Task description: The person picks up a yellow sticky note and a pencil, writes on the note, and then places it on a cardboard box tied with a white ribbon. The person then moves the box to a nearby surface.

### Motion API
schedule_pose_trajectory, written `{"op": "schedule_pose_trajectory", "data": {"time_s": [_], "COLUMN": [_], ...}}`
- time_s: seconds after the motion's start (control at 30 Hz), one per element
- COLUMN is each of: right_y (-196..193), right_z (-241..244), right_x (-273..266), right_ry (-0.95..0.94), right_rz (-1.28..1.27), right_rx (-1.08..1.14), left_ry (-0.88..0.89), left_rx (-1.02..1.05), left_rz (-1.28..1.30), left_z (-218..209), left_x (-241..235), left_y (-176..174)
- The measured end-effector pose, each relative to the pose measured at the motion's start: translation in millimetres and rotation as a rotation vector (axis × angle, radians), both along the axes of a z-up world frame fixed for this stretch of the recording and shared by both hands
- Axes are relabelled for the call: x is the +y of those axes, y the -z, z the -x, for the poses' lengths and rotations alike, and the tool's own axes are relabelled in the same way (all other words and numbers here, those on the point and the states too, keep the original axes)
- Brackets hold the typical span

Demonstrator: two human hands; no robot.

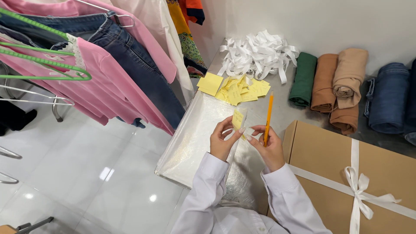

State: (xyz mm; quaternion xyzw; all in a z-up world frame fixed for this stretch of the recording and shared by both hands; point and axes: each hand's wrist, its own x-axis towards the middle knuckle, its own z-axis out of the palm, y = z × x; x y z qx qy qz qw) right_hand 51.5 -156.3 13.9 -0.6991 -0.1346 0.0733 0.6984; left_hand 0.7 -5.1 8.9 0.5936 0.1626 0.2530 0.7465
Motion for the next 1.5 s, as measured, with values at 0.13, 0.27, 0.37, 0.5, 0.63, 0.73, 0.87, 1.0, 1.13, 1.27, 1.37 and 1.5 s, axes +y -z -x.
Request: {"op": "schedule_pose_trajectory", "data": {"time_s": [0.13, 0.27, 0.37, 0.5, 0.63, 0.73, 0.87, 1.0, 1.13, 1.27, 1.37, 1.5], "right_y": [10, 27, 19, 19, 21, 7, 4, 16, 12, 8, 16, 17], "right_z": [-3, -6, -3, -3, -4, 5, 7, 3, 0, 3, -2, -6], "right_x": [-1, 0, 1, 1, 0, -2, -3, -5, -2, 3, -1, -14], "right_ry": [-0.052, -0.052, -0.042, -0.009, 0.018, 0.078, 0.105, 0.093, 0.033, -0.008, 0.030, 0.071], "right_rz": [-0.013, -0.015, -0.019, -0.027, -0.014, 0.007, -0.016, -0.043, -0.037, 0.003, 0.031, -0.019], "right_rx": [0.005, 0.033, 0.049, 0.066, 0.034, 0.044, 0.071, 0.055, -0.028, -0.098, -0.095, -0.071], "left_ry": [-0.005, -0.017, -0.021, -0.005, 0.076, 0.123, 0.226, 0.169, 0.085, 0.082, 0.094, 0.081], "left_rx": [0.042, 0.068, 0.067, 0.043, 0.015, 0.015, -0.022, -0.040, 0.037, 0.083, 0.088, 0.070], "left_rz": [-0.081, -0.147, -0.157, -0.144, -0.035, 0.048, 0.215, 0.259, 0.072, 0.040, 0.076, 0.108], "left_z": [1, 3, 1, -1, -3, -3, 0, 2, -4, -2, -2, -5], "left_x": [-3, -6, -6, -4, -5, -4, -2, -1, 0, -6, -3, 0], "left_y": [-4, -11, -7, -5, -4, 0, -12, -22, 11, 6, 3, 11]}}
